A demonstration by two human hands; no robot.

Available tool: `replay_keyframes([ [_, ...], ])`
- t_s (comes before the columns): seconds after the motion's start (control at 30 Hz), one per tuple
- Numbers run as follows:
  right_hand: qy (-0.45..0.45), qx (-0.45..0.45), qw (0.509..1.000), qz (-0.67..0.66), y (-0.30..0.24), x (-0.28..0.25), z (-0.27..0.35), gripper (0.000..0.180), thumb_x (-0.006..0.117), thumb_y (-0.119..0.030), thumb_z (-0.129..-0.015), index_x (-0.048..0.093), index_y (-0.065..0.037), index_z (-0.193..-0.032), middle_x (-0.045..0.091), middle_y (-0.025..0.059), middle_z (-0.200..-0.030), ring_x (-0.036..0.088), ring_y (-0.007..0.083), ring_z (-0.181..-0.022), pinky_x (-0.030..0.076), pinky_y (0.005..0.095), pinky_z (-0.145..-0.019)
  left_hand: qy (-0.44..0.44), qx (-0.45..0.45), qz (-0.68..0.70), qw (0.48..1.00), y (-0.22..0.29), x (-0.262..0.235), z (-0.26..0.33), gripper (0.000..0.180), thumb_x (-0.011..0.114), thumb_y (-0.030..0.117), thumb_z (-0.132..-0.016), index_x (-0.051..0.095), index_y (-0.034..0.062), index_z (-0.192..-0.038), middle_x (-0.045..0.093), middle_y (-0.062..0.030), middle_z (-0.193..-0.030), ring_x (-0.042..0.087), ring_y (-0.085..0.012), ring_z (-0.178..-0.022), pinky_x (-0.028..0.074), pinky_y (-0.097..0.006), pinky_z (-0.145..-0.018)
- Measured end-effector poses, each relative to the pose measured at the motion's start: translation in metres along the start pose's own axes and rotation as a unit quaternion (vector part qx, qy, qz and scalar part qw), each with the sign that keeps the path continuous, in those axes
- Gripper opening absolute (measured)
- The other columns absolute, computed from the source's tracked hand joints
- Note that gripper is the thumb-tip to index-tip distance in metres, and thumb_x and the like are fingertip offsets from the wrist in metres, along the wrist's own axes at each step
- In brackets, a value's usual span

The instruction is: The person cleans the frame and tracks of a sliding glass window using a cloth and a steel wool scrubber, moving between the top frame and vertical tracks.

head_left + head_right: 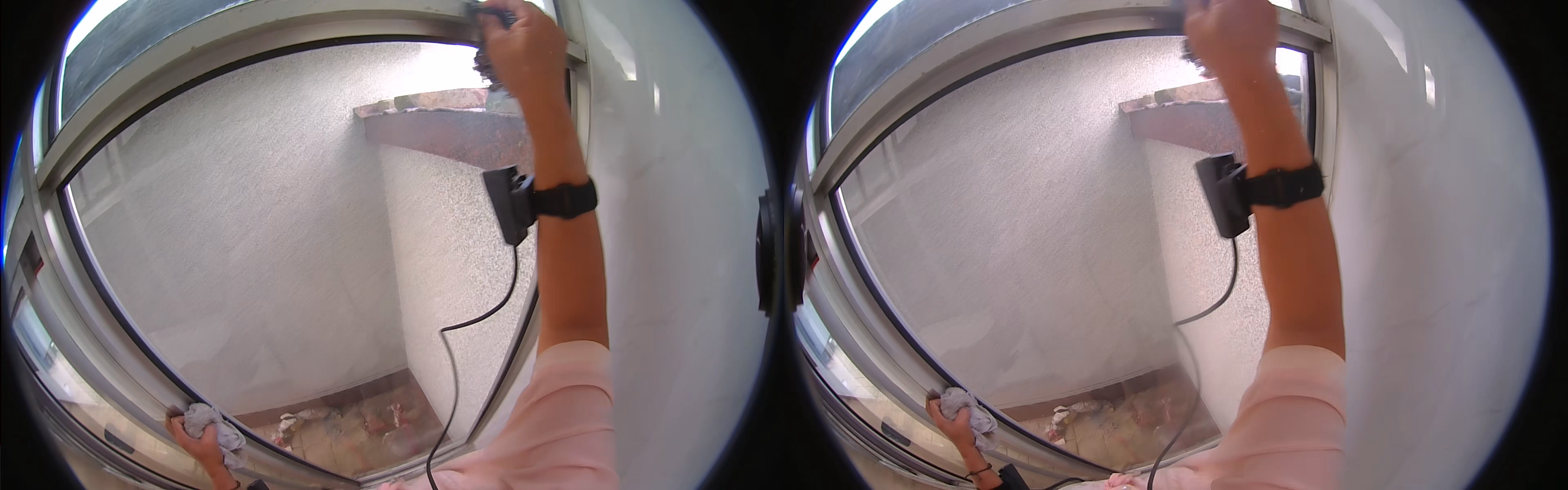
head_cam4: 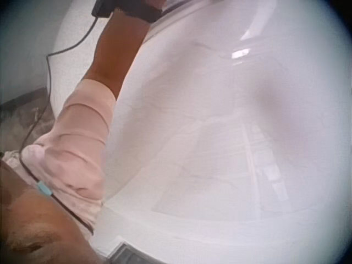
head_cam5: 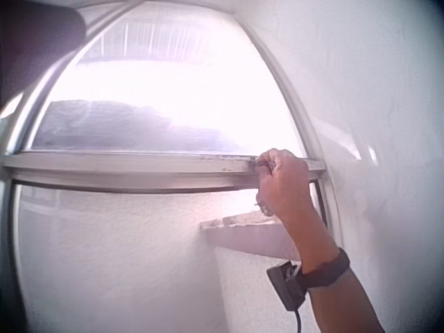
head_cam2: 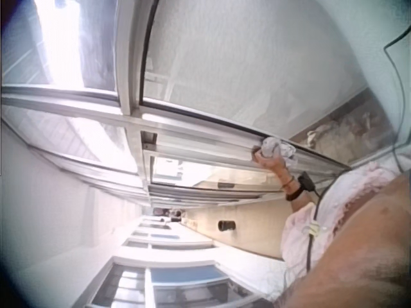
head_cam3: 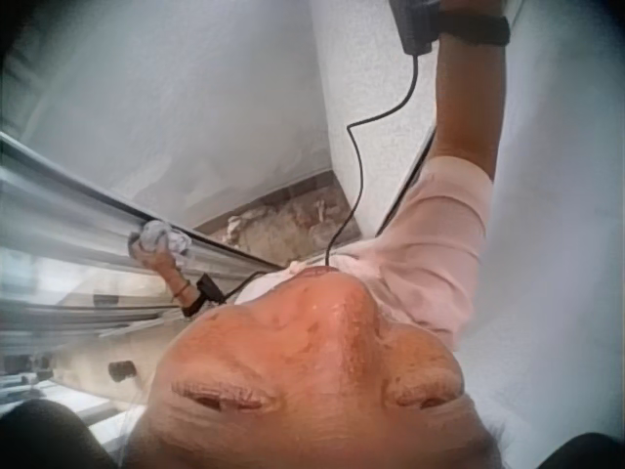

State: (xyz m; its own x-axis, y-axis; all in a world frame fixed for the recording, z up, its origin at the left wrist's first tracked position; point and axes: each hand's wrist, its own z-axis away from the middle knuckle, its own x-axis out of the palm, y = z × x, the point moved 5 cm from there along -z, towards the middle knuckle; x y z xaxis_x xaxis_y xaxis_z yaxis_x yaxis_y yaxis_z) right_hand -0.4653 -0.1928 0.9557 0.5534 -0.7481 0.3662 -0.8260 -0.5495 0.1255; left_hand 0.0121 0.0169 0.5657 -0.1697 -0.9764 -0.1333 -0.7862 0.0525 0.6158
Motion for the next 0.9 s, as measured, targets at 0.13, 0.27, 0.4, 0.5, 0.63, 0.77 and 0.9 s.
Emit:
replay_keyframes([
  [0.13, -0.053, 0.188, 0.978, -0.080, 0.024, 0.000, 0.002, 0.007, 0.053, -0.003, -0.076, 0.058, 0.001, -0.074, 0.056, 0.0100, -0.054, 0.054, 0.0163, -0.040, 0.043, 0.0279, -0.039, 0.000, 0.012, 0.015, 1.000, -0.003, 0.009, 0.003, 0.031, 0.056, 0.002, -0.054, 0.042, 0.0000, -0.082, 0.041, -0.0150, -0.100, 0.042, -0.0280, -0.093, 0.032, -0.033, -0.087],
  [0.27, -0.141, 0.168, 0.958, -0.186, -0.086, 0.009, 0.006, 0.010, 0.056, -0.006, -0.074, 0.058, 0.002, -0.071, 0.056, 0.0098, -0.053, 0.057, 0.0164, -0.047, 0.046, 0.0302, -0.048, -0.003, 0.043, -0.011, 0.999, -0.005, 0.002, -0.002, 0.041, 0.062, 0.005, -0.053, 0.046, -0.0014, -0.091, 0.042, -0.0174, -0.108, 0.041, -0.0315, -0.100, 0.032, -0.038, -0.091],
  [0.4, -0.289, 0.212, 0.858, -0.367, -0.152, 0.045, 0.089, 0.014, 0.058, -0.007, -0.074, 0.059, 0.002, -0.084, 0.059, 0.0135, -0.066, 0.059, 0.0215, -0.062, 0.046, 0.0323, -0.057, -0.004, 0.042, -0.043, 0.998, 0.007, 0.008, 0.000, 0.041, 0.065, 0.006, -0.052, 0.046, -0.0001, -0.088, 0.037, -0.0230, -0.121, 0.039, -0.0347, -0.108, 0.030, -0.040, -0.093],
  [0.5, -0.251, 0.274, 0.865, -0.337, -0.159, 0.026, 0.180, 0.017, 0.062, -0.017, -0.077, 0.063, -0.005, -0.088, 0.063, 0.0050, -0.075, 0.058, 0.0134, -0.066, 0.046, 0.0250, -0.065, -0.006, 0.118, -0.060, 0.991, 0.023, 0.000, 0.012, 0.035, 0.064, 0.006, -0.052, 0.046, 0.0023, -0.081, 0.035, -0.0242, -0.125, 0.039, -0.0350, -0.110, 0.029, -0.043, -0.093],
  [0.63, -0.249, 0.473, 0.669, -0.516, -0.199, -0.018, 0.299, 0.014, 0.061, -0.007, -0.078, 0.057, -0.003, -0.091, 0.058, -0.0002, -0.078, 0.054, 0.0090, -0.068, 0.045, 0.0221, -0.062, -0.243, -0.043, 0.209, 0.946, 0.025, 0.019, 0.034, 0.034, 0.060, 0.005, -0.048, 0.046, 0.0040, -0.079, 0.038, -0.0212, -0.123, 0.042, -0.0316, -0.109, 0.032, -0.039, -0.091],
  [0.77, -0.236, 0.535, 0.532, -0.612, -0.226, -0.046, 0.352, 0.013, 0.059, -0.007, -0.080, 0.056, -0.002, -0.092, 0.057, 0.0032, -0.090, 0.053, 0.0074, -0.076, 0.045, 0.0190, -0.064, -0.331, -0.193, 0.411, 0.827, 0.063, 0.051, 0.040, 0.042, 0.058, 0.003, -0.045, 0.048, 0.0050, -0.085, 0.041, -0.0174, -0.121, 0.045, -0.0278, -0.107, 0.037, -0.037, -0.088],
  [0.9, -0.272, 0.644, 0.342, -0.628, -0.202, -0.074, 0.372, 0.014, 0.051, -0.009, -0.084, 0.049, -0.002, -0.096, 0.056, 0.0114, -0.092, 0.057, 0.0143, -0.079, 0.049, 0.0265, -0.065, -0.300, -0.301, 0.527, 0.736, 0.101, 0.063, 0.029, 0.048, 0.059, 0.004, -0.044, 0.049, 0.0040, -0.091, 0.043, -0.0158, -0.118, 0.051, -0.0246, -0.098, 0.043, -0.034, -0.081],
])
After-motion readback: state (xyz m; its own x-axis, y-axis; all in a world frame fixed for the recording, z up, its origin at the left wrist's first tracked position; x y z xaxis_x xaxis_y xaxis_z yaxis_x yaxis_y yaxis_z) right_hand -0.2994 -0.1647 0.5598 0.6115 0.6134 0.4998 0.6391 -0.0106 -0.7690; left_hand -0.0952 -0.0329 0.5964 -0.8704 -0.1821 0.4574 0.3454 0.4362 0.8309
